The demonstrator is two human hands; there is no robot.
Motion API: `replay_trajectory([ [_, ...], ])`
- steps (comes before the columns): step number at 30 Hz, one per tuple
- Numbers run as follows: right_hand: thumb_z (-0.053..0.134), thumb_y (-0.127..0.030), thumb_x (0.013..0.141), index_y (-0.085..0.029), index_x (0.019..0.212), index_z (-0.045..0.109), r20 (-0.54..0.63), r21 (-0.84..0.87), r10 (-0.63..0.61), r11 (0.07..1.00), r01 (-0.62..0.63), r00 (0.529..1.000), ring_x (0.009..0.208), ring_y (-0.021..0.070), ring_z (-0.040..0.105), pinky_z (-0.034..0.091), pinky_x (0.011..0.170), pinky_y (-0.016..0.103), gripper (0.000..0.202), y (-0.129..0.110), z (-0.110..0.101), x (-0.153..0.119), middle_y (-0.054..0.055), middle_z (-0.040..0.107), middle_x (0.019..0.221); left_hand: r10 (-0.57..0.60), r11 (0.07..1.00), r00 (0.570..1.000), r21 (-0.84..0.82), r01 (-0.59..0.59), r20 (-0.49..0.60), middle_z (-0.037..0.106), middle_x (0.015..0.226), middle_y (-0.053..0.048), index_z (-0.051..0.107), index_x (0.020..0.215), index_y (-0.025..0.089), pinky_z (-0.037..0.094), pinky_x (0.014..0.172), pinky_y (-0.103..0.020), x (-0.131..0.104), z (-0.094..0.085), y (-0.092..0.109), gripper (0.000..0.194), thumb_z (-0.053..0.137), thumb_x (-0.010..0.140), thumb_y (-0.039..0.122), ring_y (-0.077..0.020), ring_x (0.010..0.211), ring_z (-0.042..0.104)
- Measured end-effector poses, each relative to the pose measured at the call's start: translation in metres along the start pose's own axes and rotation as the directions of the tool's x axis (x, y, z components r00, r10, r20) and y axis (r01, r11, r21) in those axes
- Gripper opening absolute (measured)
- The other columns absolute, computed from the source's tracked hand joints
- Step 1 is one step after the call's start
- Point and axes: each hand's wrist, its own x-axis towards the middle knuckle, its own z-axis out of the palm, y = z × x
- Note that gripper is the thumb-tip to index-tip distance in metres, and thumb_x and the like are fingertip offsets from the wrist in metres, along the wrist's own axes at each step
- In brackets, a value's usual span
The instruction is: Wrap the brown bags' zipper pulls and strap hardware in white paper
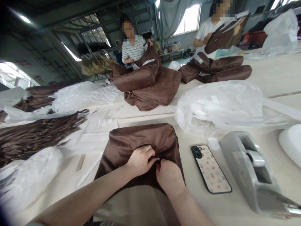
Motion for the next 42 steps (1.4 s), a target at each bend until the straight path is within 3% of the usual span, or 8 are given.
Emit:
replay_trajectory([
  [11, 0.044, -0.019, 0.088, -0.017, 0.080, 0.060, -0.023, -0.024, -0.066, 0.998, 0.065, 0.998, 0.066, 0.0202, 0.066, 0.037, 0.054, 0.027, 0.018, -0.011, 0.001, -0.010, 0.009, 0.068, 0.076, -0.067, 0.987, 0.992, 0.141, 0.082, -0.109, 0.058, 0.094, -0.009, 0.058, 0.086, 0.017, 0.048, 0.082, -0.040, 0.011, 0.017, 0.002, 0.011, 0.055, 0.075, 0.017, -0.0262, 0.093, 0.054],
  [14, 0.044, -0.020, 0.088, -0.017, 0.079, 0.060, -0.024, 0.007, -0.066, 0.998, 0.067, 0.998, 0.068, 0.0192, 0.065, 0.037, 0.055, 0.027, 0.018, -0.009, 0.002, -0.010, 0.008, 0.069, 0.076, -0.017, 0.997, 0.989, 0.073, 0.028, -0.144, 0.054, 0.117, -0.013, 0.057, 0.105, 0.015, 0.042, 0.095, -0.044, 0.012, 0.006, 0.005, 0.034, 0.059, 0.071, 0.014, -0.0280, 0.107, 0.051],
  [17, 0.045, -0.019, 0.088, -0.018, 0.077, 0.059, -0.023, 0.050, -0.085, 0.995, 0.086, 0.996, 0.068, 0.0189, 0.065, 0.037, 0.057, 0.027, 0.018, -0.004, 0.000, -0.009, 0.007, 0.068, 0.075, 0.089, 0.996, 0.988, 0.017, -0.088, -0.124, 0.033, 0.145, -0.013, 0.042, 0.132, 0.018, 0.027, 0.109, -0.048, 0.001, -0.014, 0.000, 0.072, 0.070, 0.066, 0.023, -0.0309, 0.129, 0.035],
  [21, 0.048, -0.016, 0.087, -0.020, 0.083, 0.056, -0.101, 0.112, -0.172, 0.977, 0.183, 0.980, 0.073, 0.0186, 0.063, 0.040, 0.063, 0.028, 0.009, -0.001, -0.002, -0.007, 0.004, 0.065, 0.080, -0.086, 0.994, 0.984, 0.058, 0.096, -0.156, 0.008, 0.155, -0.016, 0.024, 0.145, 0.020, 0.009, 0.112, -0.057, -0.027, -0.019, -0.031, 0.118, 0.082, 0.047, 0.053, -0.0396, 0.139, 0.014],
  [24, 0.050, -0.015, 0.087, -0.020, 0.093, 0.056, -0.168, 0.108, -0.283, 0.947, 0.302, 0.944, 0.079, 0.0177, 0.061, 0.043, 0.071, 0.028, 0.010, -0.006, -0.003, -0.002, 0.003, 0.063, 0.089, -0.173, 0.982, 0.976, 0.050, 0.181, -0.131, 0.004, 0.155, -0.017, 0.019, 0.146, 0.019, 0.008, 0.112, -0.058, -0.042, -0.002, -0.057, 0.132, 0.080, 0.039, 0.064, -0.0393, 0.140, 0.009],
  [27, 0.049, -0.013, 0.088, -0.020, 0.097, 0.056, -0.145, -0.062, -0.419, 0.908, 0.414, 0.896, 0.080, 0.0182, 0.060, 0.044, 0.072, 0.029, 0.013, -0.015, -0.005, 0.004, 0.004, 0.061, 0.091, -0.157, 0.987, 0.981, 0.027, 0.161, -0.112, 0.002, 0.156, -0.015, 0.017, 0.147, 0.020, 0.008, 0.113, -0.056, -0.046, 0.010, -0.069, 0.133, 0.078, 0.039, 0.067, -0.0377, 0.141, 0.006],
  [33, 0.047, -0.003, 0.083, -0.015, 0.085, 0.056, 0.041, -0.445, -0.591, 0.711, 0.545, 0.805, 0.068, 0.0220, 0.060, 0.045, 0.055, 0.032, 0.016, -0.026, -0.010, 0.014, 0.007, 0.059, 0.081, -0.136, 0.991, 0.981, -0.016, 0.136, -0.141, 0.005, 0.156, -0.015, 0.021, 0.146, 0.020, 0.007, 0.114, -0.056, -0.045, 0.008, -0.069, 0.130, 0.079, 0.039, 0.067, -0.0371, 0.141, 0.006],
  [42, 0.045, -0.008, 0.086, -0.013, 0.085, 0.055, 0.162, -0.531, -0.704, 0.528, 0.662, 0.692, 0.063, 0.0201, 0.059, 0.043, 0.050, 0.030, 0.012, -0.022, -0.012, 0.026, 0.008, 0.059, 0.077, -0.107, 0.994, 0.975, -0.016, 0.106, -0.193, 0.006, 0.156, -0.015, 0.024, 0.145, 0.021, 0.010, 0.114, -0.056, -0.047, 0.011, -0.073, 0.128, 0.080, 0.038, 0.064, -0.0369, 0.141, 0.009],
])
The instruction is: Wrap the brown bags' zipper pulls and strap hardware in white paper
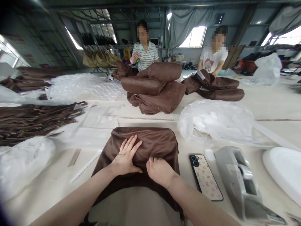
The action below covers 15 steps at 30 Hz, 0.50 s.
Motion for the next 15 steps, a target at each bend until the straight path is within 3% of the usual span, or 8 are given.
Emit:
replay_trajectory([
  [10, 0.046, -0.008, 0.085, -0.015, 0.084, 0.057, 0.027, 0.004, -0.102, 0.995, 0.102, 0.994, 0.062, 0.0202, 0.059, 0.040, 0.048, 0.030, 0.013, 0.020, -0.003, -0.016, 0.007, 0.060, 0.077, 0.018, 0.999, 1.000, -0.026, -0.018, -0.011, 0.009, 0.155, -0.014, 0.027, 0.144, 0.021, 0.012, 0.114, -0.055, 0.001, 0.003, -0.001, 0.128, 0.079, 0.037, 0.066, -0.0384, 0.140, 0.011],
  [13, 0.046, -0.006, 0.086, -0.016, 0.083, 0.058, 0.002, 0.051, -0.026, 0.998, 0.026, 1.000, 0.062, 0.0189, 0.060, 0.038, 0.050, 0.029, 0.016, 0.021, -0.009, -0.020, 0.006, 0.062, 0.077, 0.018, 0.999, 1.000, -0.038, -0.018, -0.008, 0.008, 0.155, -0.014, 0.026, 0.144, 0.021, 0.012, 0.114, -0.056, 0.000, 0.003, -0.001, 0.128, 0.080, 0.037, 0.066, -0.0385, 0.140, 0.011],
  [15, 0.045, -0.011, 0.089, -0.018, 0.081, 0.059, -0.071, 0.141, 0.106, 0.985, -0.095, 0.992, 0.063, 0.0173, 0.060, 0.038, 0.053, 0.028, 0.017, 0.022, -0.015, -0.028, 0.004, 0.063, 0.076, 0.016, 0.998, 1.000, -0.053, -0.017, -0.004, 0.008, 0.155, -0.015, 0.026, 0.145, 0.021, 0.011, 0.114, -0.056, 0.000, 0.005, -0.003, 0.126, 0.079, 0.039, 0.066, -0.0382, 0.140, 0.010],
])
